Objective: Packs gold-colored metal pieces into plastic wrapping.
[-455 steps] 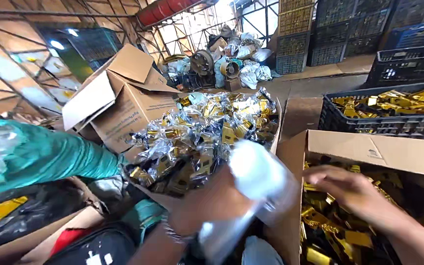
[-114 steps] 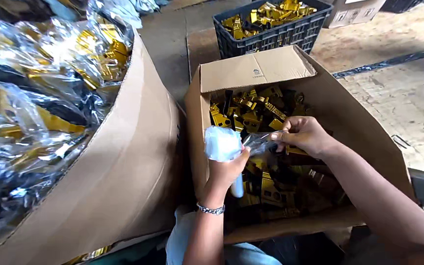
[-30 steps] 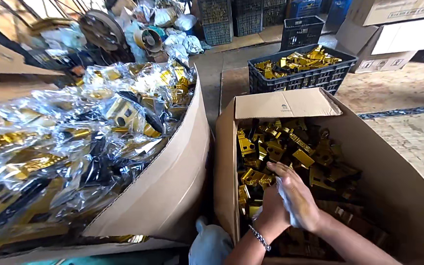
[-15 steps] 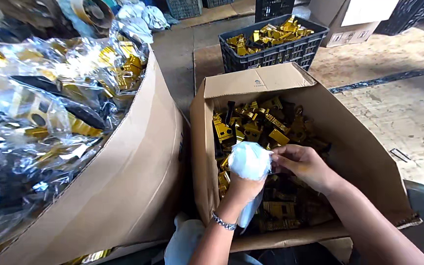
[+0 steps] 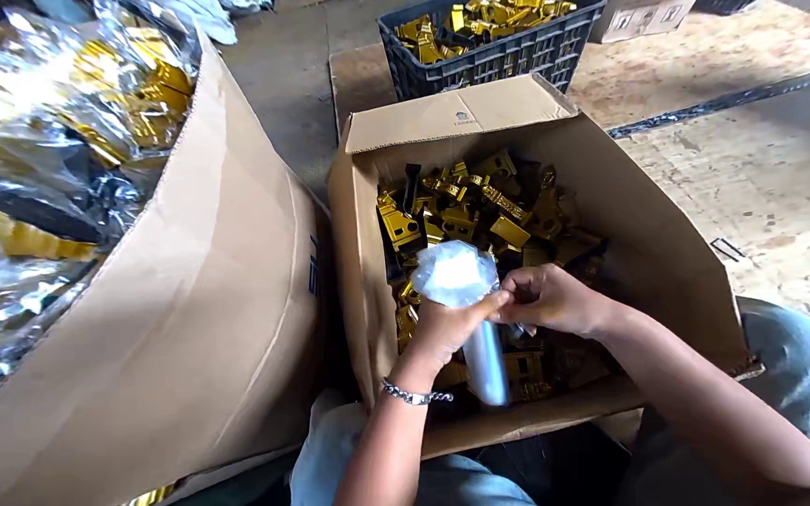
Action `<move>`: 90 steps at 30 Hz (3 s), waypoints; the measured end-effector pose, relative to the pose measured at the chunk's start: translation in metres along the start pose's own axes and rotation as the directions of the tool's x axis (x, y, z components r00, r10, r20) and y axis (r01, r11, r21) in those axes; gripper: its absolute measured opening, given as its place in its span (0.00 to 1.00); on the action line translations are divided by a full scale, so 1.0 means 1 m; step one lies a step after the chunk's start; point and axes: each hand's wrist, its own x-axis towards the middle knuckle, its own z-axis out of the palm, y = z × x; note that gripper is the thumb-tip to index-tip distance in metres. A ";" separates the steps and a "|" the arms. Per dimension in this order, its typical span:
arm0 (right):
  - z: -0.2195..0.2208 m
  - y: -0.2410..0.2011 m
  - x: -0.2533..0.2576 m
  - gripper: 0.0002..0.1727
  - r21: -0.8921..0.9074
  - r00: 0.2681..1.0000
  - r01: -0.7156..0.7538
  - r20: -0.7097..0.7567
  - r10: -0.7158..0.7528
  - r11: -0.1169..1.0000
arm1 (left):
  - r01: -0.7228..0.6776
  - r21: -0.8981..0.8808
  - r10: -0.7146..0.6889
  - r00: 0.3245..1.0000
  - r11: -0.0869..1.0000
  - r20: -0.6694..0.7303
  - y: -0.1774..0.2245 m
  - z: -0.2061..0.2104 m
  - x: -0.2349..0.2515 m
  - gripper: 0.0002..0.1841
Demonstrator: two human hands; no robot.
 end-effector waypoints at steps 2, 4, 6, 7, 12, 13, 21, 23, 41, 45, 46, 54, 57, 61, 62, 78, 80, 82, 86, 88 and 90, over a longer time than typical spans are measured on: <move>-0.007 -0.006 0.002 0.05 0.017 0.996 -0.047 -0.076 0.048 0.999 | -0.038 0.025 0.041 0.991 0.999 -0.129 0.000 -0.005 0.005 0.23; -0.015 -0.009 0.003 0.04 0.085 0.984 -0.026 -0.174 0.041 0.996 | -0.067 0.010 0.067 0.976 0.998 -0.205 0.003 -0.011 0.007 0.24; -0.014 -0.008 0.003 0.04 0.077 0.987 0.053 -0.157 -0.040 0.996 | -0.079 -0.026 0.075 0.988 0.997 -0.135 0.004 -0.013 0.003 0.28; -0.011 -0.005 0.004 0.06 0.031 0.990 0.089 -0.111 -0.085 0.996 | -0.080 -0.035 0.077 0.994 0.996 -0.080 0.002 -0.010 0.001 0.30; -0.015 -0.015 0.011 0.06 -0.214 0.993 0.114 0.058 -0.104 0.970 | -0.207 0.047 0.210 0.975 0.977 -0.072 -0.008 -0.003 0.001 0.24; -0.023 -0.018 0.011 0.05 -0.198 0.991 0.131 0.006 -0.133 0.971 | -0.238 0.115 0.253 0.958 0.964 -0.136 -0.006 -0.006 0.003 0.24; -0.083 0.040 0.028 0.22 -0.686 0.954 -0.271 -0.285 0.094 0.675 | -0.386 0.305 0.466 0.845 0.871 -0.263 -0.014 -0.017 0.015 0.21; -0.080 0.066 0.034 0.37 -0.786 0.856 -0.475 -0.307 0.416 0.396 | -0.378 0.320 0.469 0.834 0.869 -0.291 -0.014 -0.016 0.017 0.24; -0.031 -0.025 -0.031 0.36 -0.121 0.864 0.343 -0.350 -0.363 0.932 | -0.378 0.363 0.489 0.823 0.852 -0.290 -0.017 -0.009 0.005 0.27; 0.009 -0.020 -0.006 0.26 -0.535 0.911 0.243 -0.162 -0.380 0.809 | -0.179 -0.122 0.134 0.941 0.976 -0.311 0.006 0.004 -0.009 0.27; 0.020 -0.014 0.001 0.22 -0.657 0.880 0.209 -0.197 -0.433 0.724 | -0.122 -0.241 0.043 0.951 0.963 -0.307 0.015 0.005 -0.011 0.23; 0.040 -0.003 0.042 0.47 -0.442 0.949 0.026 -0.271 -0.161 0.897 | -0.298 0.276 0.358 0.911 0.914 -0.204 -0.014 -0.002 -0.010 0.34; 0.033 -0.022 0.028 0.48 -0.099 0.989 -0.022 -0.149 0.007 0.995 | -0.206 0.151 0.249 0.889 0.967 -0.385 -0.004 -0.012 0.000 0.38; 0.034 -0.011 0.019 0.22 -0.476 0.854 0.213 -0.334 -0.400 0.853 | -0.218 0.142 0.242 0.952 0.966 -0.186 0.000 -0.005 -0.023 0.28; 0.032 -0.007 0.022 0.19 -0.583 0.801 0.229 -0.342 -0.491 0.780 | -0.248 0.132 0.261 0.961 0.960 -0.089 -0.002 0.000 -0.027 0.24; 0.013 -0.061 0.015 0.31 -0.468 0.958 0.232 -0.040 -0.283 0.852 | -0.256 0.176 0.286 0.942 0.951 -0.176 -0.006 -0.013 -0.012 0.26; 0.017 -0.035 0.015 0.14 -0.374 0.953 0.260 -0.052 -0.300 0.890 | -0.286 0.180 0.316 0.932 0.941 -0.175 -0.005 -0.010 -0.014 0.27; 0.018 -0.025 0.008 0.15 -0.248 0.964 0.241 -0.050 -0.261 0.938 | -0.327 0.197 0.360 0.918 0.924 -0.169 -0.005 -0.008 -0.016 0.27; 0.024 -0.023 0.008 0.07 -0.151 0.970 0.138 -0.182 -0.165 0.979 | -0.325 0.046 0.328 0.941 0.944 -0.086 -0.006 -0.004 -0.017 0.33; 0.020 -0.023 0.008 0.09 -0.082 0.977 0.043 -0.207 -0.060 0.996 | -0.224 -0.096 0.221 0.974 0.970 -0.043 0.000 -0.001 -0.021 0.34; 0.014 -0.022 0.004 0.10 -0.053 0.991 0.025 -0.129 -0.032 0.998 | -0.254 -0.089 0.254 0.967 0.963 -0.009 0.000 -0.003 -0.020 0.28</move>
